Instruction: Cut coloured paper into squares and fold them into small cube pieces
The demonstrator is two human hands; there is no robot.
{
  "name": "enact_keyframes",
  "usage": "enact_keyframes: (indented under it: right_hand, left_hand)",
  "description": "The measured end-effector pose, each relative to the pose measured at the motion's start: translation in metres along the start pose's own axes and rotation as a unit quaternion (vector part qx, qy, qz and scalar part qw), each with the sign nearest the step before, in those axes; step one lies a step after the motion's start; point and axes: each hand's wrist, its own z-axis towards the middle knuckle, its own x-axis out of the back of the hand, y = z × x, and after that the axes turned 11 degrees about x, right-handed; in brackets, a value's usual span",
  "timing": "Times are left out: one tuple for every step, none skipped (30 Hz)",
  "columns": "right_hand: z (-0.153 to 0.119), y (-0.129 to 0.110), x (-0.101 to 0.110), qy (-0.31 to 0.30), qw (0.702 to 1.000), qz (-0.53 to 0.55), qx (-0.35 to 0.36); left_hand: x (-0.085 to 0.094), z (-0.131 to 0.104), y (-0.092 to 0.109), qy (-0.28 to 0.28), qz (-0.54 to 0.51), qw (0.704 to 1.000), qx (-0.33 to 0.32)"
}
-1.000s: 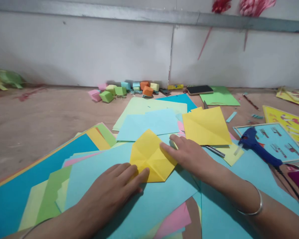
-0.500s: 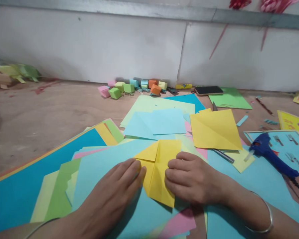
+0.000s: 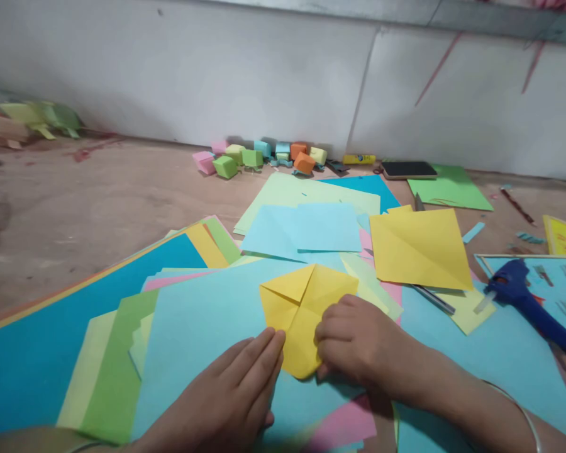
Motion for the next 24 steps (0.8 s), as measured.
enact_keyframes:
  right_hand:
    - [0.000,0.001,-0.003,0.026,0.999,0.013,-0.028]
    - [0.000,0.002,-0.007,0.053,0.997,0.020,-0.060]
    - [0.001,0.003,-0.011,0.076,0.993,0.017,-0.092]
    - [0.002,0.003,-0.014,0.089,0.989,0.002,-0.119]
    - [0.003,0.003,-0.017,0.094,0.986,-0.013,-0.136]
    - [0.004,0.002,-0.020,0.092,0.985,-0.029,-0.146]
    - [0.006,0.002,-0.022,0.083,0.984,-0.041,-0.154]
    - [0.007,0.002,-0.025,0.073,0.983,-0.051,-0.160]
    - [0.008,0.002,-0.026,0.065,0.983,-0.059,-0.163]
    - [0.009,0.002,-0.028,0.059,0.983,-0.066,-0.161]
    - [0.009,0.002,-0.029,0.056,0.983,-0.073,-0.159]
    - [0.009,0.002,-0.030,0.056,0.983,-0.080,-0.156]
    - [0.009,0.003,-0.031,0.056,0.982,-0.088,-0.154]
    - [0.009,0.003,-0.032,0.057,0.982,-0.095,-0.153]
    - [0.009,0.003,-0.033,0.055,0.982,-0.101,-0.151]
    - [0.008,0.003,-0.033,0.053,0.982,-0.104,-0.150]
    - [0.008,0.003,-0.034,0.052,0.982,-0.106,-0.149]
    - [0.008,0.003,-0.034,0.052,0.981,-0.108,-0.149]
    - [0.008,0.003,-0.034,0.052,0.981,-0.109,-0.151]
    - [0.009,0.003,-0.035,0.053,0.981,-0.110,-0.154]
    - [0.009,0.004,-0.035,0.053,0.980,-0.111,-0.156]
    - [0.008,0.004,-0.036,0.053,0.980,-0.112,-0.158]
    - [0.008,0.004,-0.036,0.053,0.979,-0.114,-0.158]
    - [0.008,0.005,-0.037,0.053,0.979,-0.117,-0.157]
  left_hand:
    - [0.001,-0.001,0.000,-0.025,-0.003,1.000,-0.002]
    - [0.001,-0.002,0.000,-0.049,-0.008,0.999,-0.002]
    - [0.002,-0.002,0.000,-0.070,-0.014,0.997,-0.001]
    - [0.004,-0.001,0.001,-0.090,-0.021,0.996,0.000]
    - [0.005,-0.001,0.001,-0.106,-0.028,0.994,0.002]
    - [0.007,0.000,0.001,-0.121,-0.035,0.992,0.004]
    - [0.009,0.001,0.001,-0.135,-0.041,0.990,0.006]
    - [0.010,0.002,0.001,-0.145,-0.044,0.988,0.009]
    - [0.011,0.002,0.001,-0.149,-0.046,0.988,0.012]
    - [0.012,0.002,0.001,-0.152,-0.046,0.987,0.016]
    - [0.013,0.002,0.002,-0.154,-0.047,0.987,0.019]
    - [0.013,0.001,0.002,-0.156,-0.049,0.986,0.020]
    - [0.013,0.000,0.002,-0.156,-0.052,0.986,0.021]
    - [0.012,-0.001,0.002,-0.156,-0.057,0.986,0.023]
    - [0.011,-0.002,0.003,-0.153,-0.062,0.986,0.026]
    - [0.010,-0.003,0.003,-0.147,-0.067,0.986,0.031]
    - [0.009,-0.004,0.004,-0.139,-0.072,0.987,0.036]
    - [0.008,-0.005,0.004,-0.134,-0.076,0.987,0.041]
    - [0.007,-0.005,0.004,-0.131,-0.080,0.987,0.043]
    - [0.007,-0.005,0.003,-0.135,-0.084,0.986,0.043]
    - [0.007,-0.004,0.003,-0.140,-0.090,0.985,0.041]
    - [0.008,-0.003,0.002,-0.144,-0.096,0.984,0.036]
    - [0.008,-0.001,0.001,-0.146,-0.101,0.984,0.032]
    - [0.009,0.000,0.000,-0.144,-0.103,0.984,0.029]
